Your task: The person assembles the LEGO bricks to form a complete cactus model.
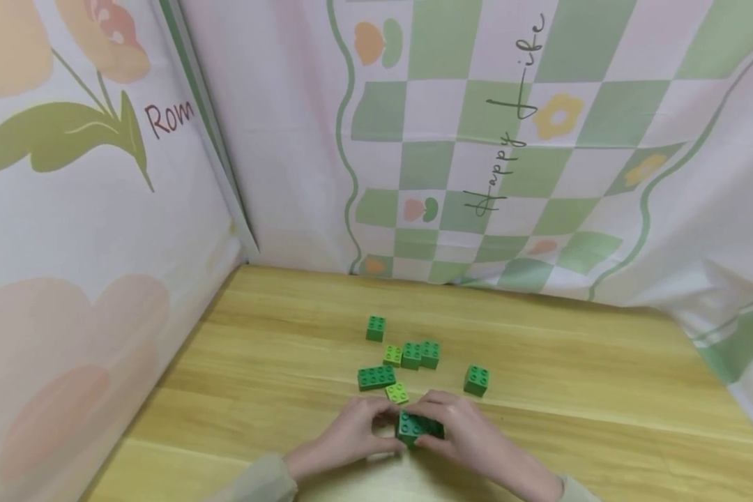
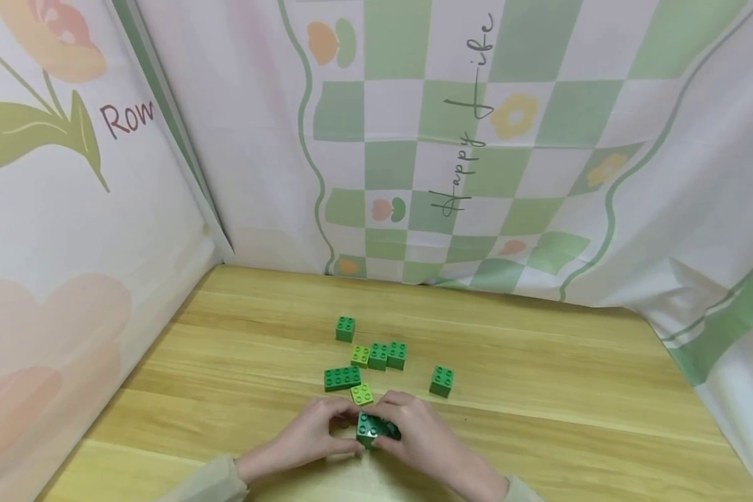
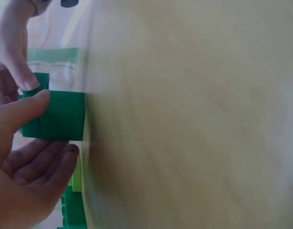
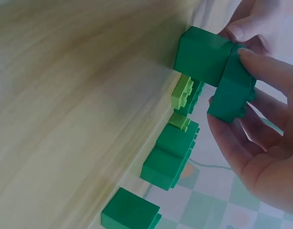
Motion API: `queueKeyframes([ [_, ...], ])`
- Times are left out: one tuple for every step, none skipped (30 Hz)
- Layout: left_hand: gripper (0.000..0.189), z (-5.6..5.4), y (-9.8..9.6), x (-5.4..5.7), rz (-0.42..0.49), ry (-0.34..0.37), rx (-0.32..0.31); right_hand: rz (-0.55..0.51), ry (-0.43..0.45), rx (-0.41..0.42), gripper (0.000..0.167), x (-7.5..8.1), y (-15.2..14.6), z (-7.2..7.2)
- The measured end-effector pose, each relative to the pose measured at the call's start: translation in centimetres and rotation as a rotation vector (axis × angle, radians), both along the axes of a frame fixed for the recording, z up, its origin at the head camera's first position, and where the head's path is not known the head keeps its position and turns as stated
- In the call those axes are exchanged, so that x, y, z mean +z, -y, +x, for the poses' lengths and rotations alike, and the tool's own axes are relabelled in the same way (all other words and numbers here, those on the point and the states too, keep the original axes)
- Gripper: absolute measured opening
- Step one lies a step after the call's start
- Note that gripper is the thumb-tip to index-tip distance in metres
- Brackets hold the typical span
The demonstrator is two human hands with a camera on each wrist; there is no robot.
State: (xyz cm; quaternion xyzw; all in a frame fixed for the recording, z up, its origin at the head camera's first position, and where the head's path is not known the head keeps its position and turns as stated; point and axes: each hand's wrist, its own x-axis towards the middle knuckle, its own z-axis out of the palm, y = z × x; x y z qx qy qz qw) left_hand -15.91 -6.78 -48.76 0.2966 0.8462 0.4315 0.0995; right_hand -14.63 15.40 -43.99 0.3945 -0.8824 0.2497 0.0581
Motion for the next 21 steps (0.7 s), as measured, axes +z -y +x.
queueKeyframes([
  [0.043, 0.0, 0.0, 0.0, 0.009, 0.002, 0.001, -0.004, 0.000, -0.001, 0.042, -0.1, 0.0, 0.0],
  [0.043, 0.1, 0.0, 0.0, 0.015, 0.005, 0.002, -0.008, 0.002, -0.003, 0.042, -0.2, 0.0, 0.0],
  [0.043, 0.1, 0.0, 0.0, 0.021, 0.007, 0.004, -0.013, 0.006, -0.005, 0.042, -0.2, 0.0, 0.0],
  [0.042, 0.1, -0.1, 0.0, 0.026, 0.009, 0.004, -0.019, 0.007, -0.006, 0.042, -0.3, -0.1, 0.0],
  [0.041, 0.1, -0.1, 0.0, 0.030, 0.012, 0.004, -0.025, 0.009, -0.007, 0.041, -0.4, -0.1, 0.0],
  [0.041, 0.1, -0.1, 0.0, 0.031, 0.011, 0.004, -0.029, 0.013, -0.007, 0.041, -0.4, -0.1, 0.0],
  [0.040, 0.1, -0.1, 0.1, 0.036, 0.017, 0.002, -0.033, 0.016, -0.006, 0.041, -0.5, -0.2, 0.0],
  [0.040, 0.2, -0.1, 0.1, 0.036, 0.021, 0.002, -0.035, 0.021, -0.006, 0.041, -0.5, -0.2, 0.0],
  [0.039, 0.2, -0.1, 0.1, 0.038, 0.023, 0.001, -0.036, 0.027, -0.006, 0.040, -0.5, -0.2, 0.0],
  [0.039, 0.2, 0.0, 0.1, 0.039, 0.027, 0.000, -0.041, 0.033, -0.006, 0.039, -0.5, -0.3, 0.0],
  [0.039, 0.2, 0.0, 0.1, 0.040, 0.029, -0.001, -0.046, 0.040, -0.008, 0.038, -0.5, -0.3, 0.1],
  [0.038, 0.2, 0.0, 0.1, 0.044, 0.030, -0.004, -0.051, 0.042, -0.010, 0.037, -0.4, -0.4, 0.0],
  [0.037, 0.2, 0.0, 0.1, 0.046, 0.029, -0.006, -0.061, 0.045, -0.011, 0.035, -0.3, -0.4, 0.0],
  [0.037, 0.2, -0.1, 0.1, 0.045, 0.026, -0.007, -0.075, 0.046, -0.013, 0.033, -0.2, -0.4, 0.0],
  [0.037, 0.1, -0.1, 0.1, 0.043, 0.019, -0.009, -0.092, 0.040, -0.012, 0.031, -0.2, -0.5, -0.1],
  [0.036, 0.1, -0.1, 0.1, 0.042, 0.018, -0.010, -0.113, 0.038, -0.010, 0.029, -0.1, -0.6, -0.2],
  [0.036, 0.1, -0.1, 0.2, 0.040, 0.014, -0.012, -0.128, 0.035, -0.012, 0.028, 0.0, -0.6, -0.4],
  [0.036, 0.1, -0.1, 0.2, 0.038, 0.015, -0.012, -0.142, 0.031, -0.014, 0.026, 0.1, -0.7, -0.5],
  [0.036, 0.1, -0.2, 0.3, 0.035, 0.015, -0.011, -0.155, 0.028, -0.015, 0.025, 0.2, -0.8, -0.7],
  [0.036, 0.1, -0.2, 0.3, 0.033, 0.017, -0.010, -0.162, 0.028, -0.017, 0.024, 0.3, -0.9, -0.9],
  [0.036, 0.1, -0.2, 0.3, 0.035, 0.020, -0.010, -0.167, 0.024, -0.019, 0.023, 0.4, -0.9, -1.1],
])
